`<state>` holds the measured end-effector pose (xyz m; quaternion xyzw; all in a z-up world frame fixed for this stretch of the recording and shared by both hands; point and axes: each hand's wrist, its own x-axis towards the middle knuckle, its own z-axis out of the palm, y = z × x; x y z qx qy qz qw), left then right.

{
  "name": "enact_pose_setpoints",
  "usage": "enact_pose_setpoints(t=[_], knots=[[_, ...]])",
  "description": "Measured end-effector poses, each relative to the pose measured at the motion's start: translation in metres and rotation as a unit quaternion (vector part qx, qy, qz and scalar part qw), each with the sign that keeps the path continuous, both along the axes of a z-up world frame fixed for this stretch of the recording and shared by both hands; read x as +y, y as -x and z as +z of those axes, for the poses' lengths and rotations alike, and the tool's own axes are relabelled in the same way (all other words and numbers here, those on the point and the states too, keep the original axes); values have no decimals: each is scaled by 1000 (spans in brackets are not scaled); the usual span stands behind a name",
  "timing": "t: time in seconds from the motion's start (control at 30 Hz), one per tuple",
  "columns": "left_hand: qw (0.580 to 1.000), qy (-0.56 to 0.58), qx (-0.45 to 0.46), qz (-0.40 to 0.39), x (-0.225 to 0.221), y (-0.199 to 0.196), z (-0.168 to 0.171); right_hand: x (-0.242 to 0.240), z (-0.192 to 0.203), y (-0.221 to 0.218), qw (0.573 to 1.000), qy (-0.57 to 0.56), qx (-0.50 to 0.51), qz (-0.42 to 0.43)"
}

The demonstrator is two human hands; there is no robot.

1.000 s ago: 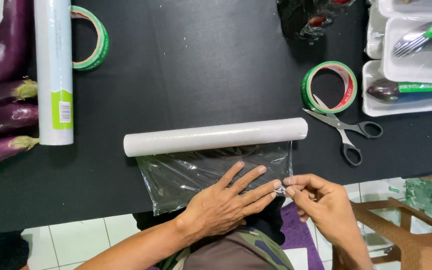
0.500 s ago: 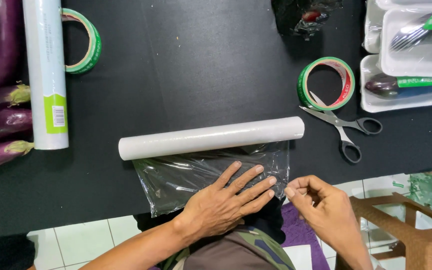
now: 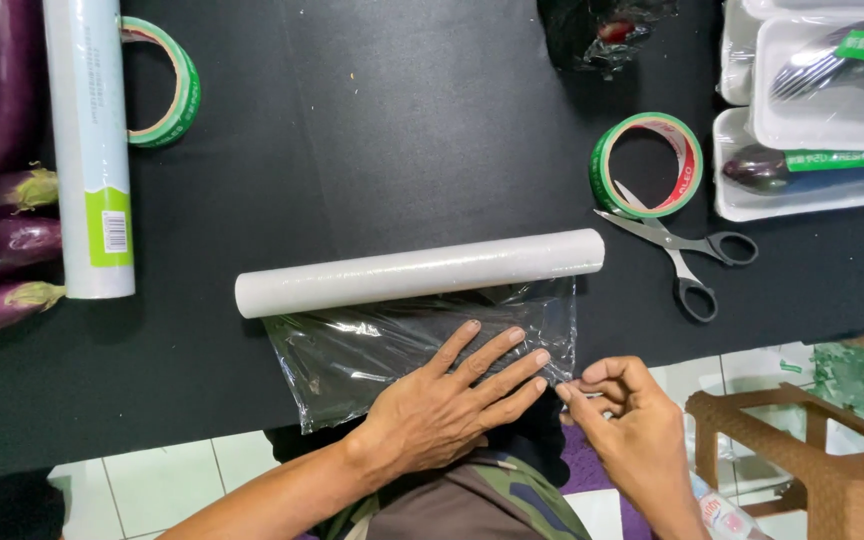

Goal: Packaging individual eggplants by placing them on styrofoam trays, wrapping them in plastic film, and securing them with tape.

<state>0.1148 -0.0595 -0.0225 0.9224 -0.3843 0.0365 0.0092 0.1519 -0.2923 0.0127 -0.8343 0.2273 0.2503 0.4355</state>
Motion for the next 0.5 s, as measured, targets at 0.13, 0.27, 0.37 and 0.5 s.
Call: enact_pose_setpoints(t=[0.13,0.27,0.37,0.5], knots=[[1000,-4,-5,-3,1,2,1,-13,-1,-1,997,28,-38,63],[1000,-4,5,-9,1,0,1,-14,22,-16,968,215,12,129],[1000,-5,1,-3,0,0,0,-6,27,-17,945,177,-189,201],[1000,-18,3,-4,-4,4,-2,29,23,-27,773,0,-473,423]])
